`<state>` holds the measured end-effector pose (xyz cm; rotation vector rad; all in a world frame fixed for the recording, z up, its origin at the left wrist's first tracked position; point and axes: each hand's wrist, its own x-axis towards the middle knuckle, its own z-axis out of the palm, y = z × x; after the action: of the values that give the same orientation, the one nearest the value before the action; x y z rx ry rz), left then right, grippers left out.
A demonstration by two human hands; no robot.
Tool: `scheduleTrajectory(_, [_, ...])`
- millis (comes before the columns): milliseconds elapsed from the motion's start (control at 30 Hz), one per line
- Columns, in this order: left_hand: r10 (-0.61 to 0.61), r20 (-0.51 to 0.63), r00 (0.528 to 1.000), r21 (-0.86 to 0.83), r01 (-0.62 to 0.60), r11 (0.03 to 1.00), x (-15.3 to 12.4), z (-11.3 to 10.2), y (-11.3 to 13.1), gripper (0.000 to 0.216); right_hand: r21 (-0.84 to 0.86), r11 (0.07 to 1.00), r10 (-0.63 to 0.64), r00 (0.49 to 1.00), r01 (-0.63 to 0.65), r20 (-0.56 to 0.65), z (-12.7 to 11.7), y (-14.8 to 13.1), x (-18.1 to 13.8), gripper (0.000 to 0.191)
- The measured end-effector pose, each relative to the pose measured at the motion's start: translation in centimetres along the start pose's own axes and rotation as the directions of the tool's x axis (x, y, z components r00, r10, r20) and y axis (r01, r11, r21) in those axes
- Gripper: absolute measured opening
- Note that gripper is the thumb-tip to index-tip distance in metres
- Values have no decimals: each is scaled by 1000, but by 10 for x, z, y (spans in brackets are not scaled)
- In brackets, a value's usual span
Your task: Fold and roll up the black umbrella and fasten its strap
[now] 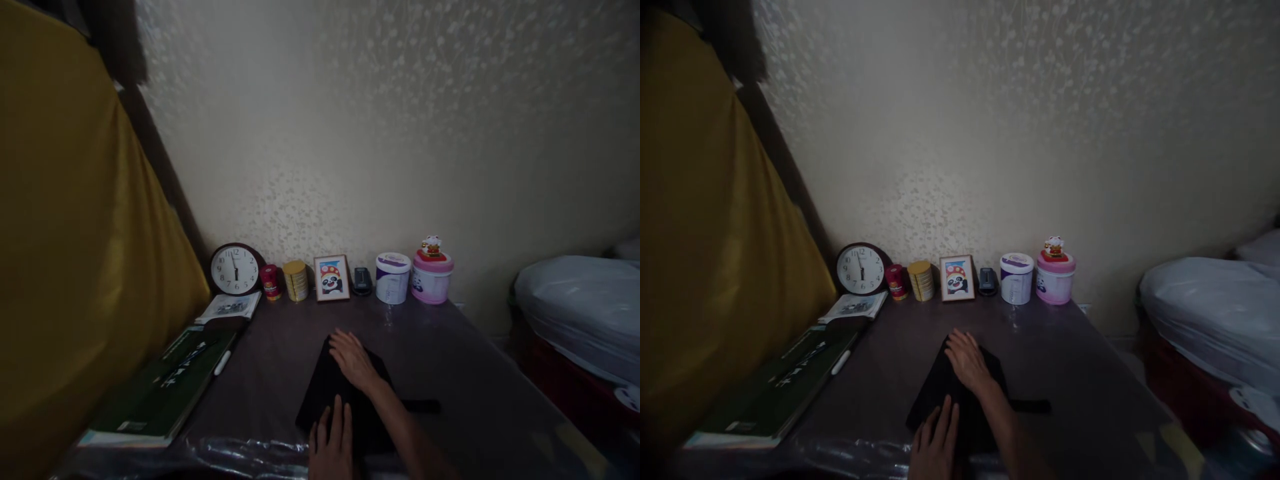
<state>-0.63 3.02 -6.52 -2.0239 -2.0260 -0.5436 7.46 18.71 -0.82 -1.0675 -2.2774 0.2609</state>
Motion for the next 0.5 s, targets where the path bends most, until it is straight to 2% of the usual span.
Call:
scheduleTrajectory(167, [-86,126,988,-102,99,990,-1,-9,-1,58,178,981,-112,979,81,171,-13,-39,-45,34])
scheduleTrajectory(267, [-134,201,970,-113,159,981,-1,-13,0,53,278,956,-160,962,94,224,-21,-51,-60,41])
scheduleTrajectory(367, [-154,245,957,-64,175,983,0,-20,2,57,288,955,-139,970,78,199,-21,-47,-59,40])
scheduleTrajectory(500, [-154,268,951,-1,160,987,3,-30,7,74,151,988,-62,992,45,110,-10,-23,-36,35])
